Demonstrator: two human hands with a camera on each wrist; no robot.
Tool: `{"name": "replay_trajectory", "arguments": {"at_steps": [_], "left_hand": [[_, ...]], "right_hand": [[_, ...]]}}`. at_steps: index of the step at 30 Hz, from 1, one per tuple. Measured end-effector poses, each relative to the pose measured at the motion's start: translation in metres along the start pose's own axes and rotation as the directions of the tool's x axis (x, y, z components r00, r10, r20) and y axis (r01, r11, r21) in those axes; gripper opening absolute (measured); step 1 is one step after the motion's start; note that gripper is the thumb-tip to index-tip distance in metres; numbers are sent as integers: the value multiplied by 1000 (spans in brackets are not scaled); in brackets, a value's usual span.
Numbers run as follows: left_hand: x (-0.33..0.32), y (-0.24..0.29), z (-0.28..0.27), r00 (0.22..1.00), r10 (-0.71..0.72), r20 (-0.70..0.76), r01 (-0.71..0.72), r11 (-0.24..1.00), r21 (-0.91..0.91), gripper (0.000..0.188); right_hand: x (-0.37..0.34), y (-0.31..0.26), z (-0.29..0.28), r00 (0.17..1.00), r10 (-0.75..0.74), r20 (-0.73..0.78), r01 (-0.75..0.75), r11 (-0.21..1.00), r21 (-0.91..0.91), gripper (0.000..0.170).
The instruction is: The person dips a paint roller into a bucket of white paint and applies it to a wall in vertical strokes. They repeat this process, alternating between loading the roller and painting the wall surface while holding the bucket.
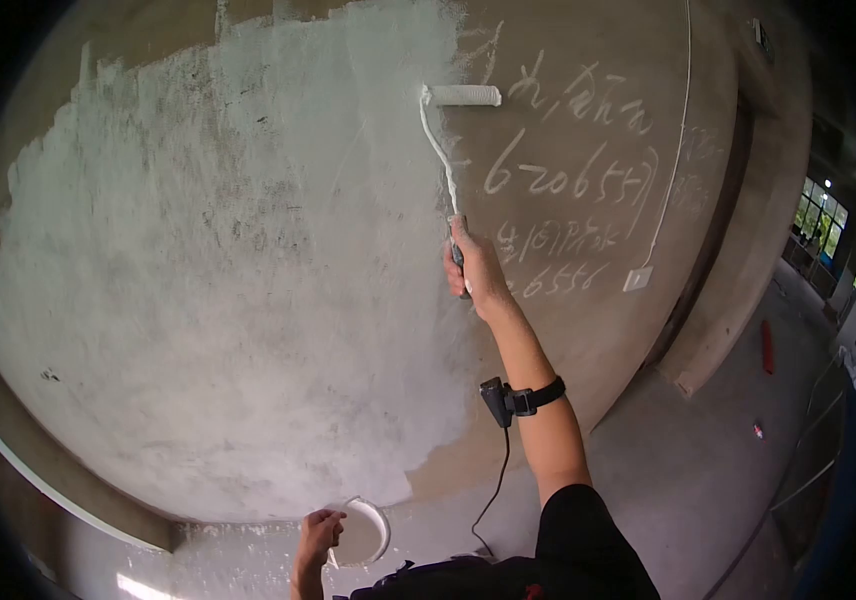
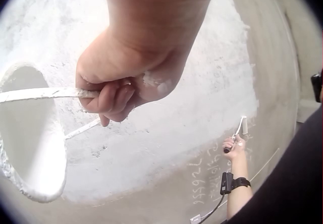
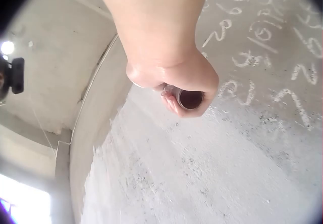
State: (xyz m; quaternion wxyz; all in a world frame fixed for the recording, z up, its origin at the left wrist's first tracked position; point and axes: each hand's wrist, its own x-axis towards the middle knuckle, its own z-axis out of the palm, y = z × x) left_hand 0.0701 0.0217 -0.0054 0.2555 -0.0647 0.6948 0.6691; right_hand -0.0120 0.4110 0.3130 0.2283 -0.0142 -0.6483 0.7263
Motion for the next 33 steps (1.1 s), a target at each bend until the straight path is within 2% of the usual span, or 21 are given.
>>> {"name": "replay_trajectory", "arguments": {"at_steps": [7,9,13,14,16,18,24,26,33], "left_hand": [[-1,-6,-2,998,-43,35,43,999,6,21],[1,-2,4,1000,-29,10,29,999,-18,20],[4,-6,6,999,-38,-24,39,998,54,21],[7,-11,2,999,-43,9,42,998,46,22],[4,-6,7,999,-52,-5,52,997,55,21],[3,-5,8,999,-49,-9,50,998,49,20],[-1,1,14,1000,-29,5,29,998,62,21],[0,3,17,1000,-27,-6,27,997,67,21],[-1,7,19,1000,-30,10,29,998,58,20]], "right_hand": [[-71,112,-18,993,104,-52,-107,993,-50,58],[-86,150,-23,993,64,-97,-77,986,-145,58],[-124,225,-28,982,149,-114,-162,981,-110,56],[-130,243,-32,979,174,-104,-185,977,-106,56],[-139,260,-38,971,216,-101,-226,970,-93,55],[-138,271,-44,976,199,-83,-207,974,-95,55],[-87,201,-35,996,84,-14,-84,996,-30,53],[-62,169,-33,1000,-10,10,10,999,-50,52],[7,44,-19,991,-93,98,103,990,-98,56]]}}
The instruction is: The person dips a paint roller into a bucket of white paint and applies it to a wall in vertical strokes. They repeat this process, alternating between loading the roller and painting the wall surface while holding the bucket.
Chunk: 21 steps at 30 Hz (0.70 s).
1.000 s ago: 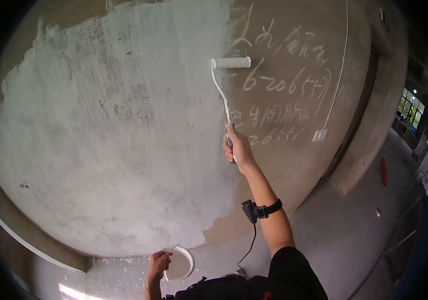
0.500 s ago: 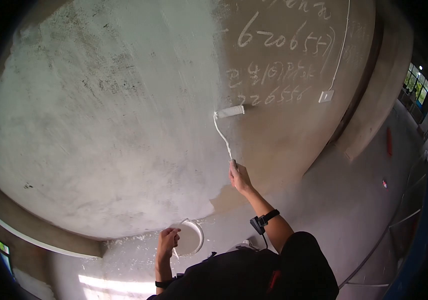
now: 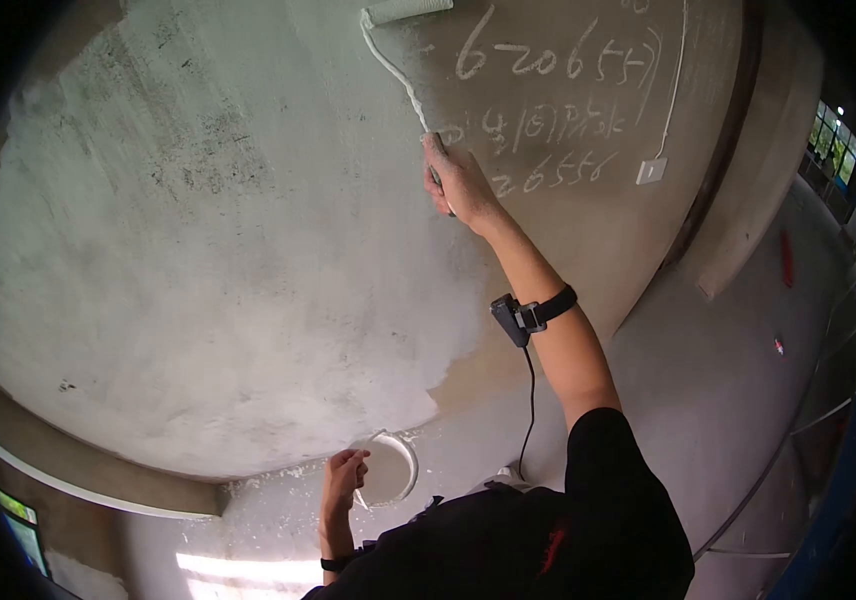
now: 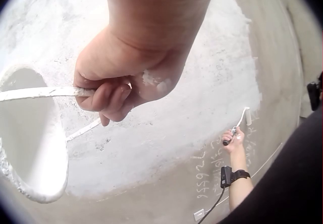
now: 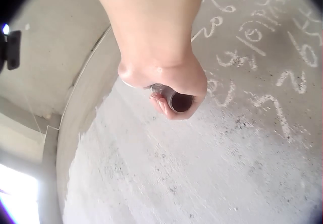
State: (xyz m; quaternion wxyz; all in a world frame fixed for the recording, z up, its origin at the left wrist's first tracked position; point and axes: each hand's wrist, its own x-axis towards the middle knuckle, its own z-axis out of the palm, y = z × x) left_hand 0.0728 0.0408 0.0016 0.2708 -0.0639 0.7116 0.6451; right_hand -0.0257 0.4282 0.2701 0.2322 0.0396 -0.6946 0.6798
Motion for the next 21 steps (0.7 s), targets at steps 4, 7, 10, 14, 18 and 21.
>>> {"name": "replay_trajectory", "arguments": {"at_steps": [4,7,10,14,18,21], "left_hand": [[-3,-3,-1,1000,-14,-11,14,1000,11,21],[-2,-5,-1,1000,-7,-9,7,1000,13,21],[-2,-5,-1,1000,-5,-24,6,1000,27,22],[0,-9,-3,999,-15,-35,16,1000,18,22],[1,-10,-4,1000,-8,-23,8,1000,18,21],[-2,-4,-1,1000,1,-31,0,999,40,21]], "right_hand": [[30,-51,2,1000,-24,18,24,1000,12,56],[42,-66,5,998,-56,30,56,998,14,58],[33,-56,10,999,-39,-3,39,999,15,58],[10,-5,8,1000,-26,-2,26,999,24,58],[-25,59,8,998,48,-32,-46,998,45,57],[-56,110,10,997,63,-46,-61,997,51,56]]}}
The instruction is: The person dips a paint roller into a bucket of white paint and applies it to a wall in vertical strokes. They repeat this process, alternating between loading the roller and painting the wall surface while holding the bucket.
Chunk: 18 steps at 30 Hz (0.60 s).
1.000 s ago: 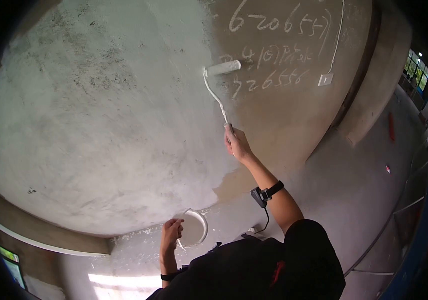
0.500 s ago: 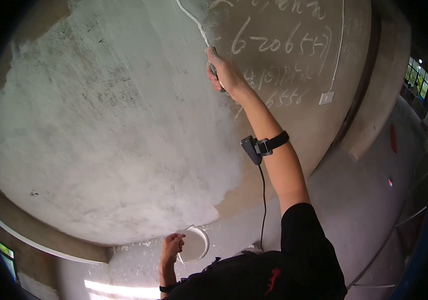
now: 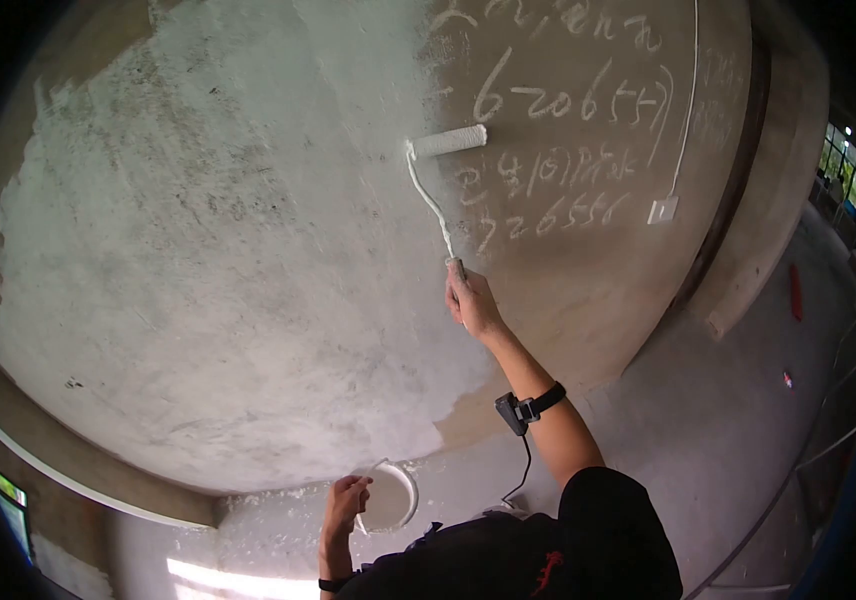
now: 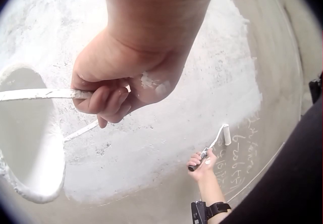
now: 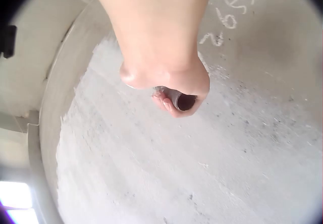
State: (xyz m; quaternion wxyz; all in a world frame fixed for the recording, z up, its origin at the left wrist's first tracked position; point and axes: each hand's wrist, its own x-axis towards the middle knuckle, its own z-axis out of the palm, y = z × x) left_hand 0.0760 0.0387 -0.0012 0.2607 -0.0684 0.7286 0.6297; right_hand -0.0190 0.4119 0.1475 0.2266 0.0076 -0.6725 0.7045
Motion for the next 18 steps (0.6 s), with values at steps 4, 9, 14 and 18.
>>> {"name": "replay_trajectory", "arguments": {"at_steps": [4,9,14,18], "left_hand": [[8,-10,-4,1000,-12,-5,12,1000,23,21],[6,-8,-2,999,-36,16,36,999,-27,21],[1,0,4,999,-39,23,40,998,-47,19],[-6,6,6,999,-33,13,34,998,-49,20]], "right_hand": [[-45,62,-1,995,89,-43,-89,996,-4,54],[-98,137,-13,973,226,-40,-226,974,3,53],[-148,187,-21,926,365,-95,-365,931,12,54],[-172,225,-28,875,469,-118,-474,881,-10,55]]}}
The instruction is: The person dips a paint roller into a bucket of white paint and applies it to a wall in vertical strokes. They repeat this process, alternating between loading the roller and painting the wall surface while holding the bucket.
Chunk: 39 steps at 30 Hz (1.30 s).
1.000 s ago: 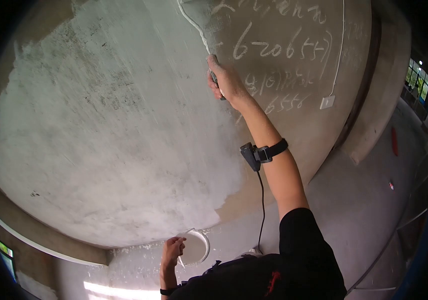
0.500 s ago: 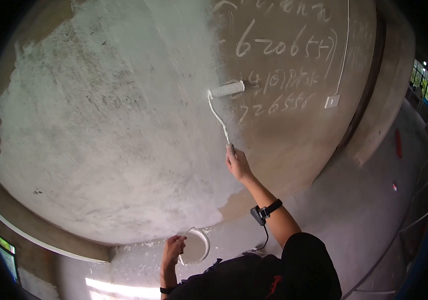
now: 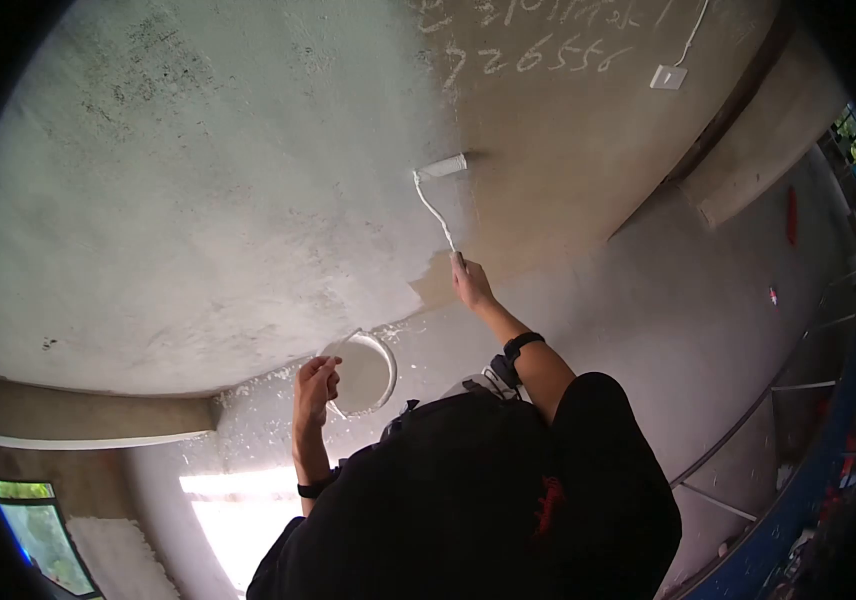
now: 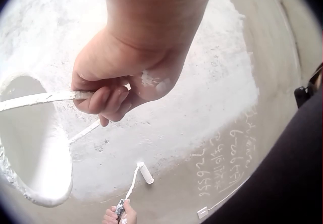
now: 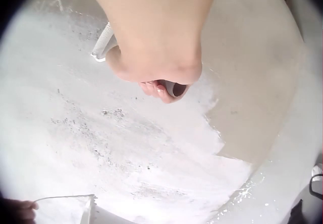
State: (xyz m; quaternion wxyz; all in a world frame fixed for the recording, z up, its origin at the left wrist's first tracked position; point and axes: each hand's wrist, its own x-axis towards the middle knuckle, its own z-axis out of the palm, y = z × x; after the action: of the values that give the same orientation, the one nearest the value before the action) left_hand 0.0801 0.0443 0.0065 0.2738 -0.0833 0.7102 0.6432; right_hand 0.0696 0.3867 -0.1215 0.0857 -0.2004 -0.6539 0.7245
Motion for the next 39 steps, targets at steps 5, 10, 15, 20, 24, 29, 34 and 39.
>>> {"name": "replay_trajectory", "arguments": {"at_steps": [5,10,15,20,24,29,34,39], "left_hand": [[-3,-2,0,1000,-9,-17,10,1000,6,20],[-5,-5,1,998,-53,-28,54,998,27,19],[-5,-13,-4,997,-78,-29,79,997,18,19],[-6,-14,-3,996,-78,-49,80,996,45,21],[-1,-20,-3,998,-51,-45,53,997,52,20],[-5,-17,0,999,-22,-48,24,999,44,18],[-5,-21,-1,999,1,-48,2,998,62,19],[-2,-23,-3,997,4,-76,3,996,87,23]], "right_hand": [[-12,43,0,991,135,8,-135,991,-21,59],[-11,79,6,966,230,-121,-240,968,-74,62],[1,68,9,986,63,-153,-75,994,-75,61],[9,-4,9,997,-32,-72,33,999,18,59],[22,-78,2,991,-130,-28,131,991,40,57],[21,-163,-7,978,-208,-10,208,978,-18,56],[27,-136,0,977,-212,-34,212,977,9,55],[23,-46,-6,997,-78,-24,79,996,30,55]]}}
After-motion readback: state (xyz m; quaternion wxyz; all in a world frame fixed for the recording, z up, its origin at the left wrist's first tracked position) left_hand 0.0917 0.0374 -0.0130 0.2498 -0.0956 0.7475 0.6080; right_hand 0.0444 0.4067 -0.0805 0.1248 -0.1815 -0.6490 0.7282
